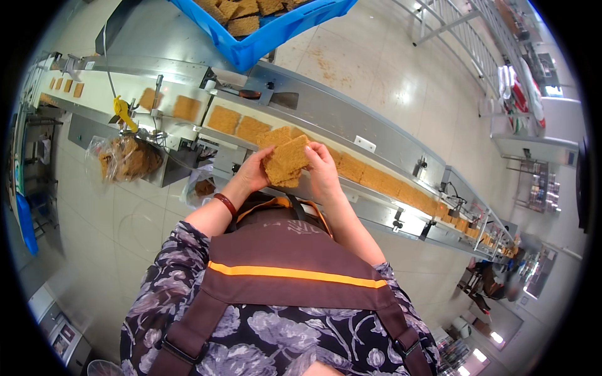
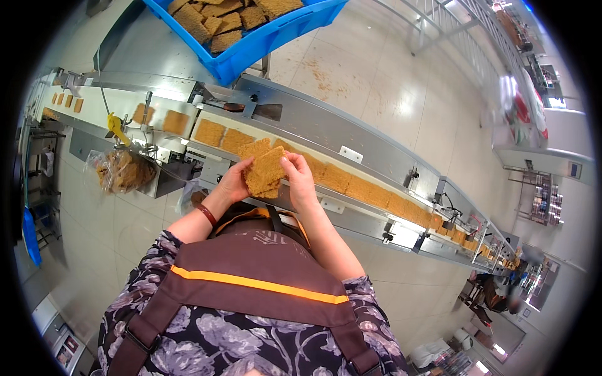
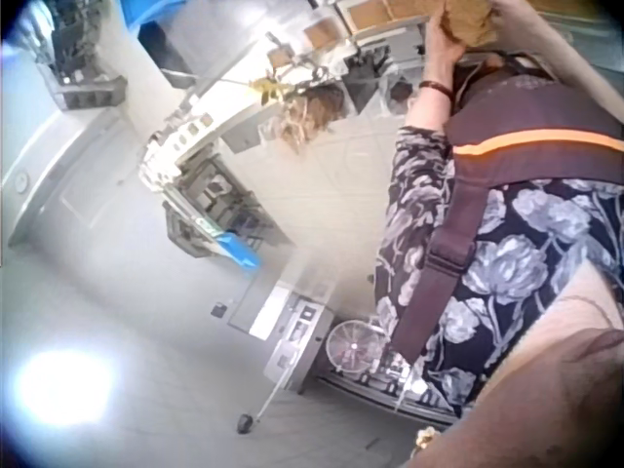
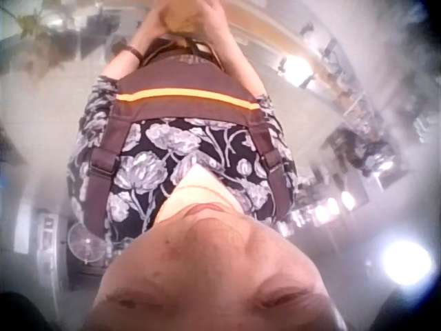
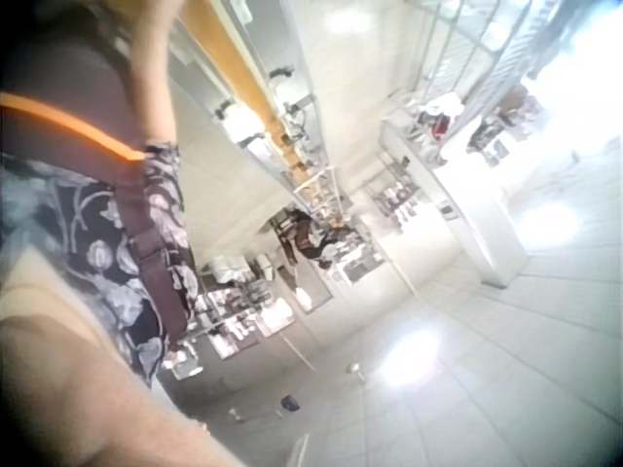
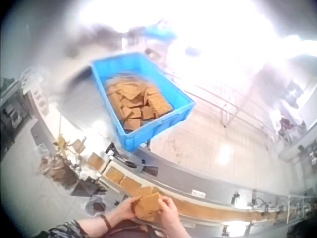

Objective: The person repeatedly picks rectangular biscuits from a blue bin and places them onto a moving conveyor belt. The person handles the biscuits by hand, arranging them in a single file as the belt advances. The task continues throughout the clip with no other objects or tools used.

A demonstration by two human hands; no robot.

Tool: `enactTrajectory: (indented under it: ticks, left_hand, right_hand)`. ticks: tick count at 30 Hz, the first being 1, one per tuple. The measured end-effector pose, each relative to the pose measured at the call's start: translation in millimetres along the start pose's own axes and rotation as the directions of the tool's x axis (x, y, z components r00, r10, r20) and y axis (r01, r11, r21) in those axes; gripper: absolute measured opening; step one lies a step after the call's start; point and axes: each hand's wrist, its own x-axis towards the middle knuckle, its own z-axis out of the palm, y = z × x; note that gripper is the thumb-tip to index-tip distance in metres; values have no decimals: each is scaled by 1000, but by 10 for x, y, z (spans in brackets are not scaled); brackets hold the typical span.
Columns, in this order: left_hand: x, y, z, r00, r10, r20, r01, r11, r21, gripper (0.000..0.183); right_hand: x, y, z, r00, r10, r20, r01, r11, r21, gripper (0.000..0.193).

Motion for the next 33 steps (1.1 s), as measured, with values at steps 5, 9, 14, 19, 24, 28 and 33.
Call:
enactTrajectory:
  ticks: [5,9,14,19,24,28,33]
  left_hand:
    - [-114,209,-200,997,78,-26,-79,997,-24,46]
    - [-254,419,-444,990,114,-79,-118,991,-61,45]
    - [-418,576,-614,977,190,-96,-197,979,-61,46]
    - [-417,595,-555,978,186,-97,-195,977,-84,44]
    - [-307,505,-425,987,140,-73,-146,985,-90,43]
    - [-237,413,-301,991,119,-54,-124,987,-104,43]
    - [-154,312,-75,995,93,-33,-96,991,-94,44]
  right_hand:
    - [-9,-86,-112,985,115,-129,-113,993,24,17]
    - [162,-61,-500,953,-59,-296,-11,973,-229,20]
    - [336,181,-794,915,-162,-371,-23,895,-446,25]
    - [370,380,-698,881,-155,-448,-110,852,-512,27]
    - [319,471,-961,860,-244,-448,-99,782,-616,31]
    - [45,340,-1174,800,-434,-416,-171,498,-850,32]
    - [-197,247,-978,861,-479,-172,55,423,-904,35]
